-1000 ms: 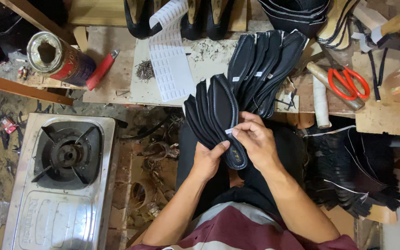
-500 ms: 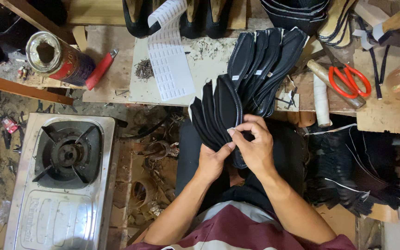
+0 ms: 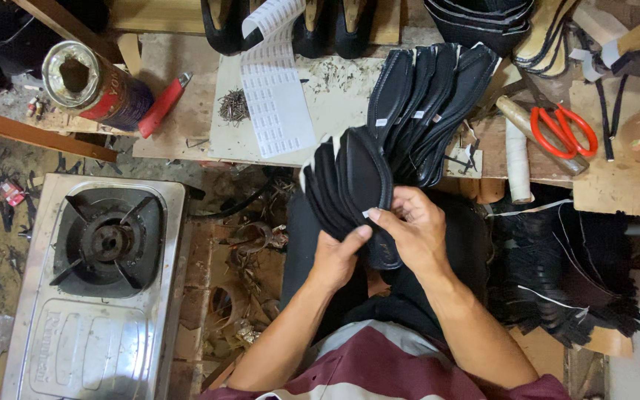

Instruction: The person sits on the floor and applies small white labels to black shoe soles. They handle a stack of soles, peel labels from a sheet, and place them on the heel area of each sole, then set the labeled soles aside.

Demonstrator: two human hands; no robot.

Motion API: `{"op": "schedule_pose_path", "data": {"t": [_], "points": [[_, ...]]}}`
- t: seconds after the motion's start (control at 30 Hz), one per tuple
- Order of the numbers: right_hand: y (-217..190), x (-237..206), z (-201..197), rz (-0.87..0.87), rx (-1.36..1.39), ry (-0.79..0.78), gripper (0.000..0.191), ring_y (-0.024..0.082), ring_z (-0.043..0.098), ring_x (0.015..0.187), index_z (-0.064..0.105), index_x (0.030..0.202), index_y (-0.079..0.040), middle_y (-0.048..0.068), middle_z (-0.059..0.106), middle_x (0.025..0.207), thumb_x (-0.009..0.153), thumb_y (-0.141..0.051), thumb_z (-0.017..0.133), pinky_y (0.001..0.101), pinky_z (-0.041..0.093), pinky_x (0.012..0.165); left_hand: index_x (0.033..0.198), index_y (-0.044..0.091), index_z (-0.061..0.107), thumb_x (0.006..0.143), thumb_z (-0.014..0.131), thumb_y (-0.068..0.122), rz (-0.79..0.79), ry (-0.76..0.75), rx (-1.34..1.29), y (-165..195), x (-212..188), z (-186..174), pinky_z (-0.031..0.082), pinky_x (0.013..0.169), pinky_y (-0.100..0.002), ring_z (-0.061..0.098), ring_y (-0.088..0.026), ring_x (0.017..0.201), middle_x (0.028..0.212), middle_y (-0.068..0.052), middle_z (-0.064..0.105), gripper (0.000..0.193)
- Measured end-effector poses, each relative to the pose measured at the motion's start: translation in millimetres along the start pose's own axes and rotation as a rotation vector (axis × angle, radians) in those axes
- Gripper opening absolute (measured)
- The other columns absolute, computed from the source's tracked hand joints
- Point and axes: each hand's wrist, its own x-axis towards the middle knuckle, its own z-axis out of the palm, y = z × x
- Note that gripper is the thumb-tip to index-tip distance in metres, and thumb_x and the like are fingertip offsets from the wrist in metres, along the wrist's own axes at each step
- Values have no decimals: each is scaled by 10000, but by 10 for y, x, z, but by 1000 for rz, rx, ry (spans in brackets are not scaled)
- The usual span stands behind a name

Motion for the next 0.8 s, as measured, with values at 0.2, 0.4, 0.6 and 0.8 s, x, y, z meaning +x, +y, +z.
{"op": "schedule_pose_path", "data": {"t": [0.2,0.4,0.6,0.8], "points": [[-331,371,-138,-151,135,127,430,150,689,1059,540,1388,32,127,698,1195,972,73,644,297,607,955,1163,-106,648,941,712,37,-64,126,142,186,-51,-317,561,792,-354,699,-208,830,979,-116,728,271],[-597,937,-168,-318,-162,169,661,208,632,1179,397,1528,25,165,615,1350,969,27,749,314,574,992,1255,87,502,840,721,159,-569,-471,682,249,-280,-331,604,853,-303,759,-154,878,956,-64,749,475],[-410,781,-320,-341,-264,163,697,232,585,1293,368,1555,1,177,536,1462,975,-12,755,321,578,1009,1221,25,674,767,840,293,-325,-833,1265,-79,-310,-122,555,839,-400,729,-290,965,1004,-150,762,552],[-88,348,-590,-195,-326,110,495,187,650,1170,554,1398,14,138,645,1321,944,-41,744,293,561,946,1313,-52,590,739,877,294,113,-622,1264,-83,-223,-73,502,911,-437,658,-410,1074,1248,-262,646,729]]}}
